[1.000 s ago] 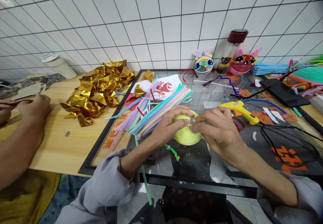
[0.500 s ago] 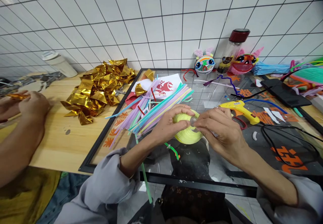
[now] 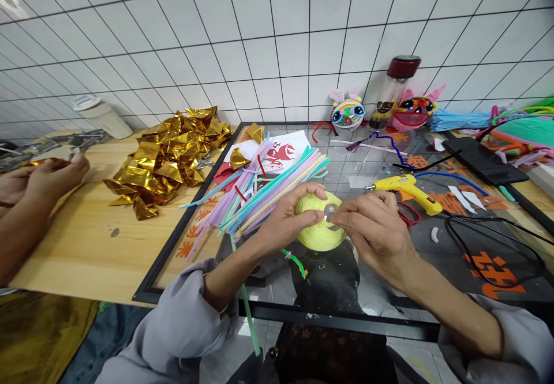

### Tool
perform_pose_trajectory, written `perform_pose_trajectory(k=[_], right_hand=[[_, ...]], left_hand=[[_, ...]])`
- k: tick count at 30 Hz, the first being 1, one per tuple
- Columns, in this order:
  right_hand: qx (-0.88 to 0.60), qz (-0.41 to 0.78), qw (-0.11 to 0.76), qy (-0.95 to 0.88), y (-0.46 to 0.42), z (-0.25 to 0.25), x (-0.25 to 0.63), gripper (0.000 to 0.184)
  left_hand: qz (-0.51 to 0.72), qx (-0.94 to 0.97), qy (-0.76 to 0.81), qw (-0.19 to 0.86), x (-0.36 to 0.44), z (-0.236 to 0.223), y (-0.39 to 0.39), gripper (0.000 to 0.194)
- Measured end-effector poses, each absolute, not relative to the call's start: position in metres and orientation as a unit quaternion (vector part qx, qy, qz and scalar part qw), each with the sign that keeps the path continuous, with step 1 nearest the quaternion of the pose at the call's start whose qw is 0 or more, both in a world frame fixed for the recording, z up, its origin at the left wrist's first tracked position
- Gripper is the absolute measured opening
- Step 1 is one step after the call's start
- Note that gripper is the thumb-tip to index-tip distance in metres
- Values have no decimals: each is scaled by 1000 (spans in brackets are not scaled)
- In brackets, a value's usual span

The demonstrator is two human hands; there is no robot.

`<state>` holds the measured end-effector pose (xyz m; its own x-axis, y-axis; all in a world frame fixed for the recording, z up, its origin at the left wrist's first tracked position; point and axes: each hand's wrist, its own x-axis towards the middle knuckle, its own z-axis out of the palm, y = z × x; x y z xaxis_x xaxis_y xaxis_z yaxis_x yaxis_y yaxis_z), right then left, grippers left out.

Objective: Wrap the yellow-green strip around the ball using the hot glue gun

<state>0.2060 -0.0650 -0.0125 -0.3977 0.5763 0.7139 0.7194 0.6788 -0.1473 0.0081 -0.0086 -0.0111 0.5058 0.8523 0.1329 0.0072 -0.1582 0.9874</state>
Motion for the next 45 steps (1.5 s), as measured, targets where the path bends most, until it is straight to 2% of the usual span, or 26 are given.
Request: perform_pose_trajectory(k=[10, 17, 24, 31, 37, 45], right_hand=[[-388, -93, 383, -833, -63, -14, 207, 26], [-389, -100, 388, -830, -60, -15, 206, 23], [-393, -95, 392, -826, -57, -16, 207, 24], [-390, -86, 399, -825, -53, -13, 210, 20], [-396, -85, 402, -822, -52, -5, 212, 12], [-396, -154, 401, -812, -47, -1, 211, 8]], left_hand=[[388, 696, 321, 512, 8, -10, -10, 6], [397, 729, 311, 462, 7, -15, -7, 5], [383, 763, 277, 441, 1, -16, -2, 18], [346, 833, 254, 350, 0, -20, 1, 64], [362, 845, 238, 314, 1, -29, 2, 60], [369, 843, 233, 314, 2, -29, 2, 57]])
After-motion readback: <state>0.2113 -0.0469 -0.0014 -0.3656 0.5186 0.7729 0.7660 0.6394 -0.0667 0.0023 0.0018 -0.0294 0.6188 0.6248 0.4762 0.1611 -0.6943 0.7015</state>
